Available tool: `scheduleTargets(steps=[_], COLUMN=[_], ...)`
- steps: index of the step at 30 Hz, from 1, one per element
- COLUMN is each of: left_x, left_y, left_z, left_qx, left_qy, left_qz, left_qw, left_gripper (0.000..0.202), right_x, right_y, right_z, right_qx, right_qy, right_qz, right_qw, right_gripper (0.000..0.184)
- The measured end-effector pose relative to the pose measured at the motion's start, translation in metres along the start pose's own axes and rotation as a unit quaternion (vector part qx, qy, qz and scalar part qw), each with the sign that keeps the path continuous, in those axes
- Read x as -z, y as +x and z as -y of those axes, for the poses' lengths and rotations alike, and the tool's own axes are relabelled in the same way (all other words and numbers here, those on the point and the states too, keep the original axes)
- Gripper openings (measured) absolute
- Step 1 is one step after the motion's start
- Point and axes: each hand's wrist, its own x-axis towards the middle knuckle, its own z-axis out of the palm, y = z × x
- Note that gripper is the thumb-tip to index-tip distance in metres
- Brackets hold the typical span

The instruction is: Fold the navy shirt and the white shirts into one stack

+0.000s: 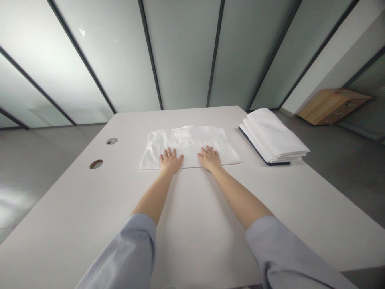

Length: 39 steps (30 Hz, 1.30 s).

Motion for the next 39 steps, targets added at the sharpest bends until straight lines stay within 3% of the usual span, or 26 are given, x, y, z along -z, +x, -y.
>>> scheduleTargets(steps=[7,12,22,25,27,31,34,39], left_x=[0.011,0.014,0.012,0.013,0.014,0.013,0.012,0.020], left_y=[0.005,-0.001,-0.013,-0.018,-0.020,-0.027,-0.040,-0.070], left_z=[0.082,0.105,0.105,0.101,0.096,0.087,0.078,0.049], left_qx=[0.058,0.075,0.066,0.014,-0.049,-0.100,-0.074,-0.050], left_qy=[0.029,0.046,0.063,0.088,0.094,0.071,0.074,0.096], left_qz=[-0.007,-0.009,-0.010,-0.051,-0.060,-0.003,-0.001,-0.037], left_qw=[0.998,0.996,0.996,0.995,0.993,0.992,0.995,0.993], left_gripper=[0.074,0.074,0.074,0.063,0.058,0.056,0.056,0.056], right_x=[0.008,0.008,0.010,0.012,0.012,0.005,-0.002,0.004], right_y=[0.007,0.003,-0.006,-0.013,-0.020,-0.040,-0.051,-0.042], right_z=[-0.086,-0.101,-0.094,-0.080,-0.060,-0.007,0.022,0.019], right_qx=[-0.076,-0.073,-0.078,-0.056,0.005,0.150,0.176,0.165], right_qy=[-0.013,-0.021,-0.046,-0.061,-0.060,-0.021,-0.011,-0.023], right_qz=[-0.027,-0.046,-0.083,-0.128,-0.135,-0.077,-0.025,-0.001], right_qw=[0.997,0.996,0.992,0.988,0.989,0.986,0.984,0.986], right_gripper=[0.069,0.068,0.061,0.056,0.054,0.053,0.055,0.055])
